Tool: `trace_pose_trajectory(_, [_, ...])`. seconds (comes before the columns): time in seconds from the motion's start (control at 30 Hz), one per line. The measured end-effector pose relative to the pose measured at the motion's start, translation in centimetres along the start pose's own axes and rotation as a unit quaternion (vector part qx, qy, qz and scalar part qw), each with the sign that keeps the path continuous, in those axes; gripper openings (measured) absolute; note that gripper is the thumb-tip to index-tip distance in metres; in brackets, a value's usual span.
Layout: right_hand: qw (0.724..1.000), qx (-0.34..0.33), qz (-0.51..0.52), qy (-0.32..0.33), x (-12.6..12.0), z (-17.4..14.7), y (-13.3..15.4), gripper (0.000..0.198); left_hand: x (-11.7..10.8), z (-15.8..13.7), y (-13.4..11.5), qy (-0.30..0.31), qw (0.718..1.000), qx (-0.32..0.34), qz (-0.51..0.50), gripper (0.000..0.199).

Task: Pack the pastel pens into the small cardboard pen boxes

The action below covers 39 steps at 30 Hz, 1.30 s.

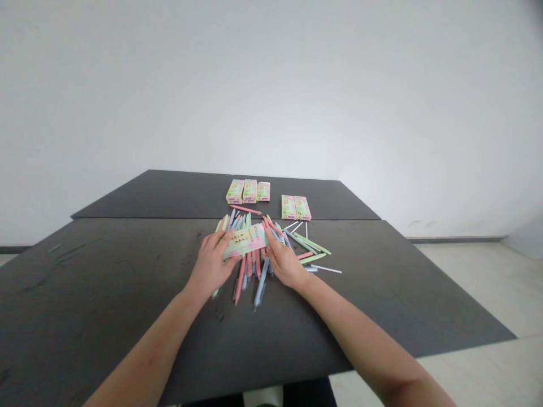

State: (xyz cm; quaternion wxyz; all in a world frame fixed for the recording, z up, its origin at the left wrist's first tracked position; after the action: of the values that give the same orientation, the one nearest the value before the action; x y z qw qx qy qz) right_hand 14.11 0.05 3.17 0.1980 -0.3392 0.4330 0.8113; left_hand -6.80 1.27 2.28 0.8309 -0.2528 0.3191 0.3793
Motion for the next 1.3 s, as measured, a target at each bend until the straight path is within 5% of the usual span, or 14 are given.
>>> trace_pose_trajectory(0.5, [0.993, -0.055, -0.013, -0.100, 0.0, -0.2, -0.6, 0.051, -0.2, 0.2, -0.4, -0.009, 1.000, -0.010, -0.023, 0.054])
trace_pose_trajectory(1.3, [0.998, -0.001, 0.026, -0.065, 0.1, -0.2, 0.2, 0.056, -0.3, 0.2, -0.7, -0.006, 1.000, 0.000, 0.007, 0.054])
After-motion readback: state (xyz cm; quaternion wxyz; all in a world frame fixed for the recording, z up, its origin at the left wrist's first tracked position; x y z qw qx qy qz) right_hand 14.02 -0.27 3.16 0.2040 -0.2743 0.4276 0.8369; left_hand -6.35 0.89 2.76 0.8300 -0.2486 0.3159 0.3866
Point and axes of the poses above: each hand's wrist, its own z-axis towards the middle knuckle, its own x-axis out of the palm, y = z × x, the point moved 3 cm from there along z, towards the middle knuckle, and after that the axes turned 4 degrees about x, right-handed, at the moved point
